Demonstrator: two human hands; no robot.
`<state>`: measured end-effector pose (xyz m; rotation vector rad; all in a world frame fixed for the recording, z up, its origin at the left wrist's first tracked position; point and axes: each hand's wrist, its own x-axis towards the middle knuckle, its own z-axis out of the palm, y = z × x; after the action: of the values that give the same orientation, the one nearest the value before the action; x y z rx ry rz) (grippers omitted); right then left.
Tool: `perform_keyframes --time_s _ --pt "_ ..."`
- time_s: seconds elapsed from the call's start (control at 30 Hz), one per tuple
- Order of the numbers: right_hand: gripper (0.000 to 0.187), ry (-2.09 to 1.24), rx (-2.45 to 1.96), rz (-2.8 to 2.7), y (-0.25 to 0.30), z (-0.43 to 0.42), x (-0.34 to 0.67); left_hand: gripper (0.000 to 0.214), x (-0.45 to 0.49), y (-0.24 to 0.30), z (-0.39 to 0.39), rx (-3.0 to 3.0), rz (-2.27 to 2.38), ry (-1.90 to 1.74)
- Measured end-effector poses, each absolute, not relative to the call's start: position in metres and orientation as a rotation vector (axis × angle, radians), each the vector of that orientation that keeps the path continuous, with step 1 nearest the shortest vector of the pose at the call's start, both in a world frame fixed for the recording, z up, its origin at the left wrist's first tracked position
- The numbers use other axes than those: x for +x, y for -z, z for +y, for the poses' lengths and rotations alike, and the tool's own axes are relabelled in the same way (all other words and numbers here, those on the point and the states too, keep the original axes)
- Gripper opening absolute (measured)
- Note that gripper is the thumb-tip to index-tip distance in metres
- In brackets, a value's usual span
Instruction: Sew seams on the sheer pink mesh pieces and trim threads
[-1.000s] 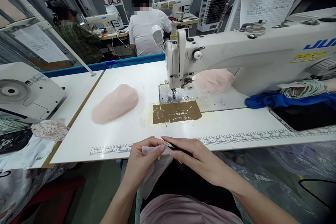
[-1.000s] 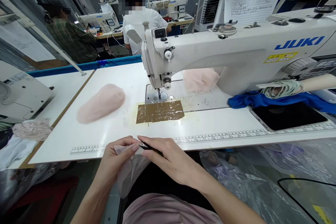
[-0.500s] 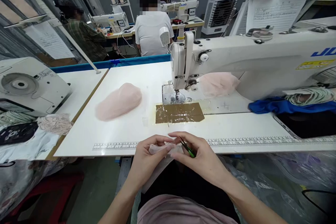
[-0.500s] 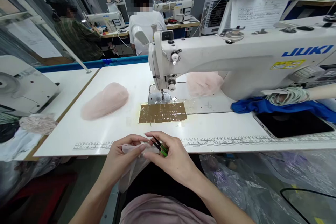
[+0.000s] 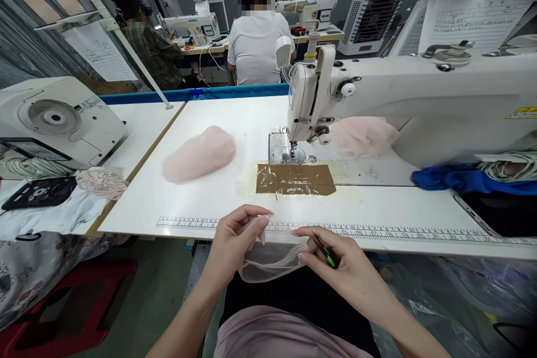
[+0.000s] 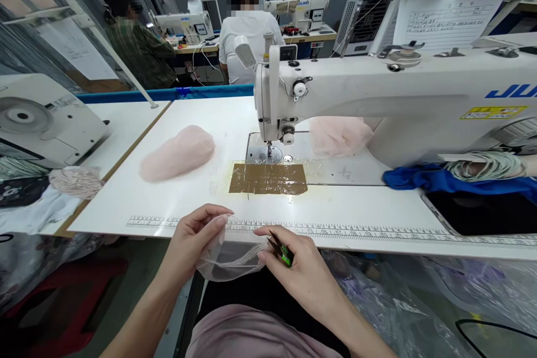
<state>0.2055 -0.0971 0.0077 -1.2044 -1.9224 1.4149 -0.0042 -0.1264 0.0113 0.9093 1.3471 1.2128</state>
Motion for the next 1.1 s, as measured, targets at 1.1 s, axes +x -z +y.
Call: perform_keyframes --time_s 1.1 --pt "0.037 -1.272 -0.973 -2.092 -0.039 -0.080 0.202 0.025 0.015 -0.020 -0.127 1.173 1.380 -1.053"
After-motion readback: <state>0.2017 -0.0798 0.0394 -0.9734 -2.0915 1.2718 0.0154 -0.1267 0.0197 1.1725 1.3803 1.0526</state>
